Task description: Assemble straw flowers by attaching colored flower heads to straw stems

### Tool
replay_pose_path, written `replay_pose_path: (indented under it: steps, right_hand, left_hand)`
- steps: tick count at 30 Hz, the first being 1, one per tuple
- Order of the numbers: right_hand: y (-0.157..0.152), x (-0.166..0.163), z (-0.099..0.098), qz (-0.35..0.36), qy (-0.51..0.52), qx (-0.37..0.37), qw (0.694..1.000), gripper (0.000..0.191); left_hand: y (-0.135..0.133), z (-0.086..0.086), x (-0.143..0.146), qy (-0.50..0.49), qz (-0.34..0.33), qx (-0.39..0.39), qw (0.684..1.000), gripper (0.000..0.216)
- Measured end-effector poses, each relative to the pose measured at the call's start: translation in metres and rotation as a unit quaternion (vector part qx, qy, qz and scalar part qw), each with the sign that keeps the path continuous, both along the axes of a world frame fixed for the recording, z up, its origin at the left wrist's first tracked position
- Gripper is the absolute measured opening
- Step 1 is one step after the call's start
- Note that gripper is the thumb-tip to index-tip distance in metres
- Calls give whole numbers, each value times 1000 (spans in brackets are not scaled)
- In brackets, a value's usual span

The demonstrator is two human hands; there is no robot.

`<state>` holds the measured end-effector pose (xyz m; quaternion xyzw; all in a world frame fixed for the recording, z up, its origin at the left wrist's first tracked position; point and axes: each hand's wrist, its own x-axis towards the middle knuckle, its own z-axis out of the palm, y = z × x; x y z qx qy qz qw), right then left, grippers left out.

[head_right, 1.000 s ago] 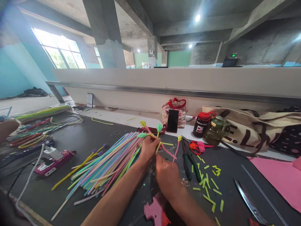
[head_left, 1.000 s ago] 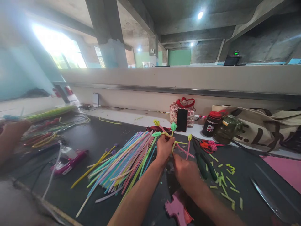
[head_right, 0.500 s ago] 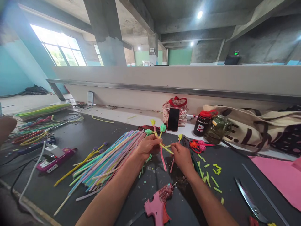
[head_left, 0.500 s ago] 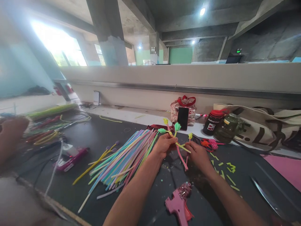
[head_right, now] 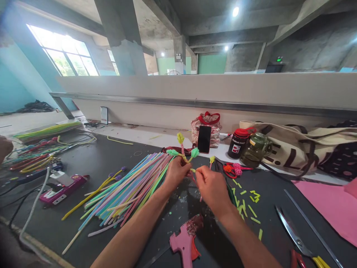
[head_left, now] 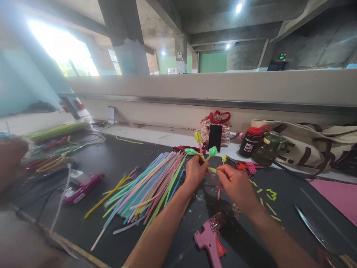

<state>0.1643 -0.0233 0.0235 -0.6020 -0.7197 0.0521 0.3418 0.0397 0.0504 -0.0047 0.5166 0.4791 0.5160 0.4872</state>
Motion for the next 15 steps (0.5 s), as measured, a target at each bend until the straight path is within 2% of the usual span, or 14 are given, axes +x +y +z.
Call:
replay_pose_path:
  steps: [5,9,12,15]
  right_hand:
    - [-9,-30,-33,0,-204,70,977,23]
    - [-4,-33,-57,17,-254,147,956,35]
    - [4,-25,-63,30,-197,139,970,36]
    - [16,-10,-57,29,-1,14,999,27]
  left_hand:
    - [6,0,-1,-58,46,1,997,16]
    - [4,6,0,-142,45,-22,989,20]
    - [0,14,-2,-189,25,-40,981,24]
    - [-3,19,-5,-199,-13,-64,978,23]
